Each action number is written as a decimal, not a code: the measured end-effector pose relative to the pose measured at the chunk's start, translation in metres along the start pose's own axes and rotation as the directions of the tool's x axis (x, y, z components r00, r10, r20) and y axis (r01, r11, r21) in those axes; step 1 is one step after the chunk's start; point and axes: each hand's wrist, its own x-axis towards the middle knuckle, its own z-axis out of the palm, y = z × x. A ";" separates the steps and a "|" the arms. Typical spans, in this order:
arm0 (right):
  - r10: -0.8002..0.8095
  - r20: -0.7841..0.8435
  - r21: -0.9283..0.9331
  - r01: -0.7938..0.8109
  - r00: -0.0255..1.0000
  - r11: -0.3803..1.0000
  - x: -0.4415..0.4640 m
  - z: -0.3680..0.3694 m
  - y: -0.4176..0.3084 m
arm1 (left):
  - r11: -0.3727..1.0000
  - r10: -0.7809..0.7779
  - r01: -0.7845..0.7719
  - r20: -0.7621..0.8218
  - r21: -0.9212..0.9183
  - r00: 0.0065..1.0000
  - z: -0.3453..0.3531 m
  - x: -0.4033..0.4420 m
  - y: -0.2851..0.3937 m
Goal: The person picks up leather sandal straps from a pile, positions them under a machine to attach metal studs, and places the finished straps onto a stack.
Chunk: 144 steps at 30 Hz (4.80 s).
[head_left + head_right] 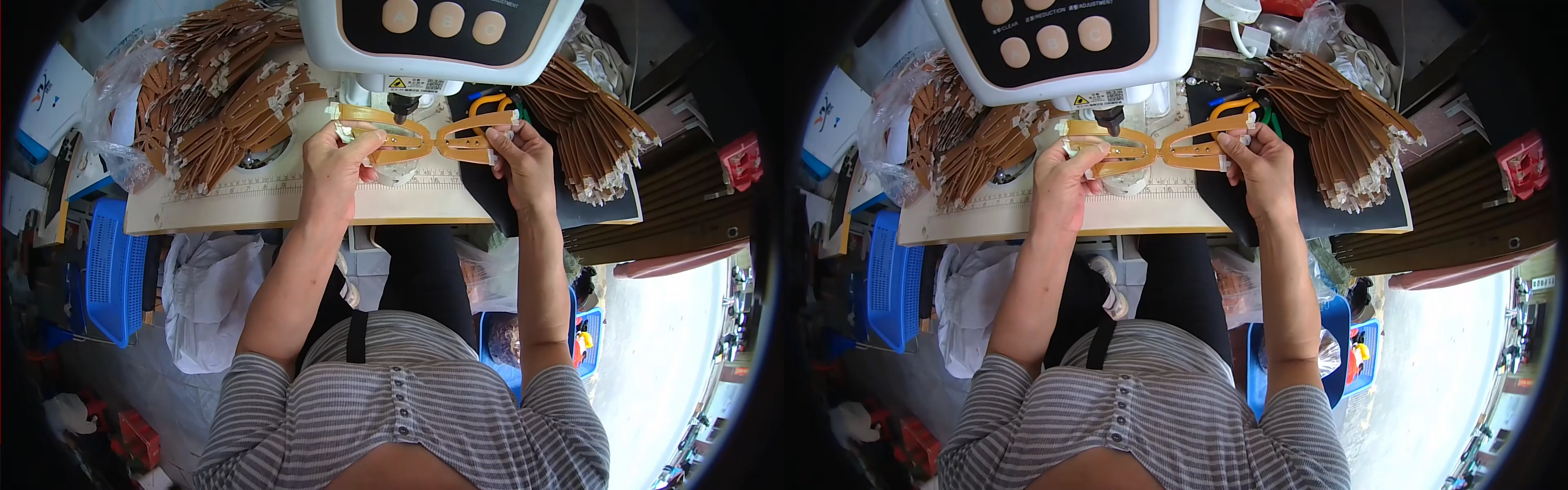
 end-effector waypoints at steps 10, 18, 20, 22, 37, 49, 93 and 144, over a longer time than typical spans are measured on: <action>0.011 -0.010 -0.017 -0.011 1.000 1.000 0.002 -0.001 0.001 | 1.000 0.001 -0.001 -0.003 0.008 1.000 -0.001 0.001 -0.003; 0.005 -0.020 -0.036 -0.006 1.000 0.999 -0.001 -0.001 -0.001 | 1.000 0.004 -0.004 0.002 -0.018 1.000 0.001 0.001 -0.002; -0.014 -0.024 -0.019 0.014 1.000 1.000 -0.002 0.000 0.001 | 0.998 0.001 0.000 0.012 -0.061 1.000 -0.002 0.000 -0.005; -0.030 -0.022 0.003 0.030 0.999 1.000 -0.004 0.000 -0.001 | 0.990 0.005 0.001 0.038 -0.142 0.999 -0.005 0.003 -0.007; -0.007 -0.028 -0.039 0.006 1.000 0.999 -0.002 -0.009 -0.001 | 0.999 0.029 -0.028 0.049 -0.022 0.998 -0.002 0.000 -0.001; -0.051 -0.013 -0.031 0.051 0.999 0.998 -0.019 -0.010 -0.015 | 0.999 0.028 -0.024 0.103 -0.035 0.994 -0.007 -0.007 0.003; -0.722 0.493 -0.572 0.806 0.485 0.150 -0.086 -0.012 -0.039 | 0.869 0.482 -0.416 0.265 -0.269 0.835 -0.041 -0.036 -0.019; -0.314 -0.470 -0.608 -0.046 0.825 0.792 0.038 -0.152 -0.133 | 0.973 0.168 -0.198 0.227 0.115 0.959 -0.046 -0.041 0.004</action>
